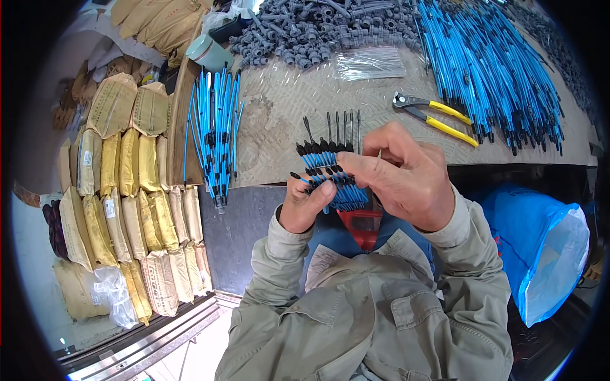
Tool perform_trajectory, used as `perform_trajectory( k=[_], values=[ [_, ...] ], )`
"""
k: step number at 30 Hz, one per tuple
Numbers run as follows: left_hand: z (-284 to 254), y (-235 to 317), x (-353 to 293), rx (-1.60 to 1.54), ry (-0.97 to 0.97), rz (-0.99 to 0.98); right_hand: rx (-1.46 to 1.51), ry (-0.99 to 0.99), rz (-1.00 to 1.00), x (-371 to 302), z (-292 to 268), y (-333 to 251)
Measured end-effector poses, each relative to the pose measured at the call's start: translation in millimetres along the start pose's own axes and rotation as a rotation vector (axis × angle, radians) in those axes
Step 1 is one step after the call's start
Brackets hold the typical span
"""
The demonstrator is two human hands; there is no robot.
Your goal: The person trims an umbrella frame component using pliers, gathers blue ribs from the table, threads a wire through the ends of the ribs, and secures the ribs around a plastic hub by hand.
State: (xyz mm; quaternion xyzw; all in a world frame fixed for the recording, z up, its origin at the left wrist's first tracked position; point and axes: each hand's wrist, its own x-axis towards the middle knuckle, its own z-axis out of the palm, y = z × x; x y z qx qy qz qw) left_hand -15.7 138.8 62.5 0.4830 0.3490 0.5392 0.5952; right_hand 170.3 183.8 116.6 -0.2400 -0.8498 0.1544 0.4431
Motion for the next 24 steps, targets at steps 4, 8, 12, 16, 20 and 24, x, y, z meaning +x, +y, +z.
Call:
perform_trajectory(
  k=[4,8,12,16,20,24],
  values=[
    [0,0,1,0.009,-0.015,0.007,0.027,0.012,-0.006,0,3,2],
    [-5,-2,-1,0.024,-0.035,0.001,0.013,-0.015,-0.036,2,1,4],
    [1,1,0,0.015,-0.046,0.008,-0.08,-0.069,-0.057,8,-7,-2],
    [-5,-1,-2,0.028,-0.05,-0.003,-0.042,-0.013,-0.061,6,2,2],
    [-3,-3,-1,0.015,-0.038,0.007,0.078,0.084,0.008,2,13,2],
    [-3,-3,-2,-0.001,-0.035,0.006,0.062,0.081,0.011,0,12,1]
  ],
)
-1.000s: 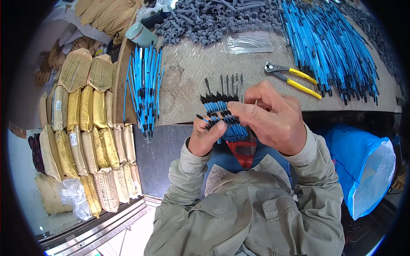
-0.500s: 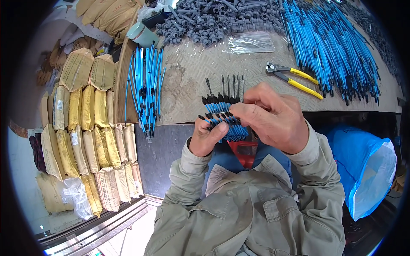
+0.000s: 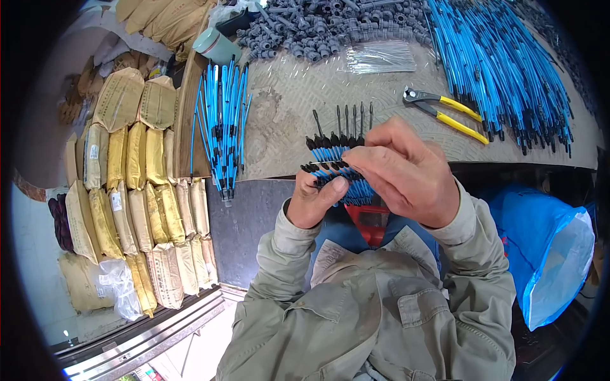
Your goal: The person trims an umbrella frame component using pliers, gathers blue ribs from the table, threads a wire through the ends of the ribs, and secures the ribs around a plastic hub by hand.
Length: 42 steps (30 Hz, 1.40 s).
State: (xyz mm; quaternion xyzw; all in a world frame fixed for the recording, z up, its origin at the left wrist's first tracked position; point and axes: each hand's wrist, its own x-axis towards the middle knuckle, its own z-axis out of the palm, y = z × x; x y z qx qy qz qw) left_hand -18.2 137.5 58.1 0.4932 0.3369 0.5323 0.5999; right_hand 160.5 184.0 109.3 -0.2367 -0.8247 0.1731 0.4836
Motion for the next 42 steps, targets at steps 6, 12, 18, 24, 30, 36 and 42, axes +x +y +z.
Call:
perform_trajectory(
  k=[6,12,18,24,30,36,42],
  values=[
    [-4,0,0,0.038,-0.019,-0.022,-0.167,-0.127,-0.119,15,-18,-6],
    [0,8,3,0.029,-0.067,-0.014,-0.128,-0.196,-0.12,19,-18,0],
    [-2,15,1,0.077,-0.115,-0.114,-0.013,-0.075,-0.056,11,-9,-1],
    [-2,18,-2,0.052,-0.128,-0.172,-0.166,-0.188,-0.16,23,-25,-8],
    [2,15,1,0.044,-0.101,-0.052,-0.16,-0.217,-0.158,22,-21,-7],
    [-2,11,-1,0.137,-0.127,-0.105,0.127,-0.029,0.016,3,-3,0],
    [-2,15,-2,0.093,-0.166,-0.131,0.042,-0.086,-0.022,9,-13,0]
  ],
)
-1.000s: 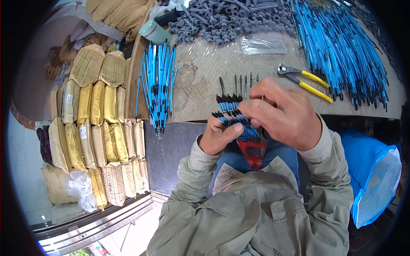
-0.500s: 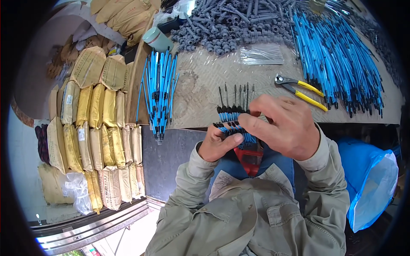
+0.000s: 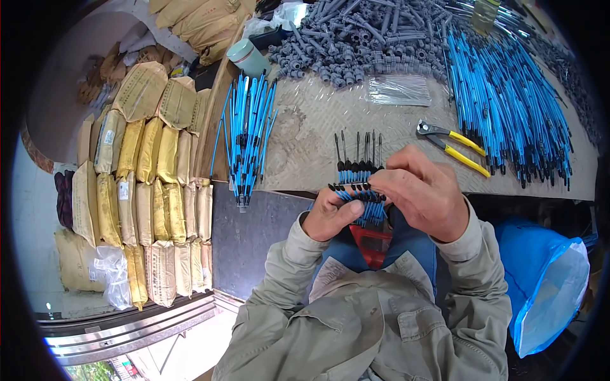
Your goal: The person trims an umbrella frame component using pliers, gathers blue ribs from the table, threads a wire through the ends of the ribs, and secures the ribs around a plastic hub by hand.
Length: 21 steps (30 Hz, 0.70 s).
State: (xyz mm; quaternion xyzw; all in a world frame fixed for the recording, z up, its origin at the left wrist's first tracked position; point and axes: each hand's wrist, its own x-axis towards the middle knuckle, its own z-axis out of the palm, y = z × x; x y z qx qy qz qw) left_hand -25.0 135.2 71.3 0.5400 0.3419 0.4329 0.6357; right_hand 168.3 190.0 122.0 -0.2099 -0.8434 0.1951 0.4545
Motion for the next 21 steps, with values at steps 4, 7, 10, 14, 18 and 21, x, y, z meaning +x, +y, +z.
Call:
perform_trajectory(
  k=[4,7,10,14,18,21],
  values=[
    [5,-2,3,-0.032,0.048,0.122,-0.086,-0.082,-0.031,5,-10,-1],
    [-2,-1,3,0.016,-0.057,0.049,-0.129,-0.132,-0.054,8,-12,-3],
    [-1,-3,4,0.002,-0.022,0.09,-0.118,-0.097,-0.046,7,-8,-2],
    [2,-7,3,-0.055,0.047,0.067,-0.081,-0.042,-0.023,3,-3,1],
    [4,-6,5,0.012,0.069,0.031,-0.126,-0.075,-0.082,7,-9,8],
    [2,-16,1,0.108,0.102,0.064,-0.156,-0.158,-0.081,17,-13,1]
  ],
)
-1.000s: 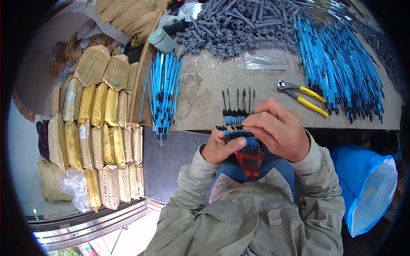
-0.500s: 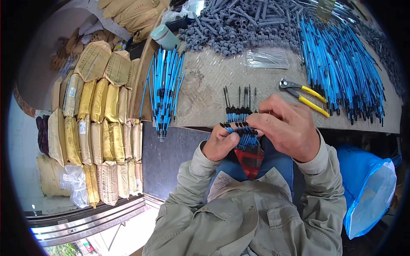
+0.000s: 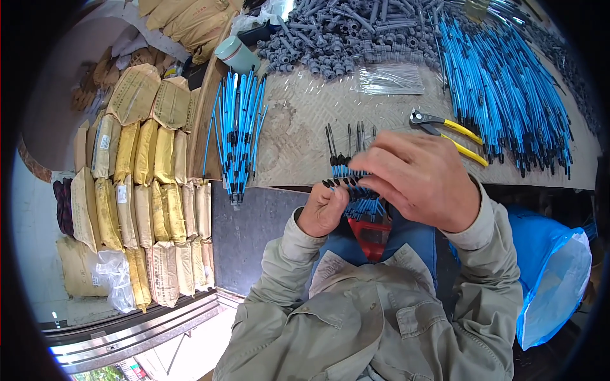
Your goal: The person trims an umbrella frame component using pliers, gathers blue ribs from the table, threads a wire through the ends of the ribs, and secures the ribs around a plastic hub by hand.
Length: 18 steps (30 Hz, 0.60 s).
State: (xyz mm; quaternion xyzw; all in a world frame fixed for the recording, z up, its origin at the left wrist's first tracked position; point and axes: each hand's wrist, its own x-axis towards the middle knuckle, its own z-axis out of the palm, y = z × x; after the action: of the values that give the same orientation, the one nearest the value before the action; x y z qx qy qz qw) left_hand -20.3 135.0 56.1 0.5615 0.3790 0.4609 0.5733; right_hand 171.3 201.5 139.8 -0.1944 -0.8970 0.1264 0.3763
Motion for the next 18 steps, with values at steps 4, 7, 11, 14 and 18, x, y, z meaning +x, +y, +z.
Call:
perform_trajectory(
  k=[4,7,11,14,18],
  values=[
    [-1,-10,0,0.061,0.049,0.094,0.009,-0.108,0.048,11,2,-7],
    [1,-10,3,-0.008,0.054,0.11,0.048,-0.102,0.006,10,10,-1],
    [-1,-9,1,0.025,0.055,0.075,0.331,-0.004,0.028,6,16,6],
    [2,-1,1,0.018,0.082,0.075,0.37,-0.01,-0.009,11,18,6],
    [4,-8,6,-0.05,0.074,0.169,0.381,-0.018,0.021,7,18,7]
  ],
)
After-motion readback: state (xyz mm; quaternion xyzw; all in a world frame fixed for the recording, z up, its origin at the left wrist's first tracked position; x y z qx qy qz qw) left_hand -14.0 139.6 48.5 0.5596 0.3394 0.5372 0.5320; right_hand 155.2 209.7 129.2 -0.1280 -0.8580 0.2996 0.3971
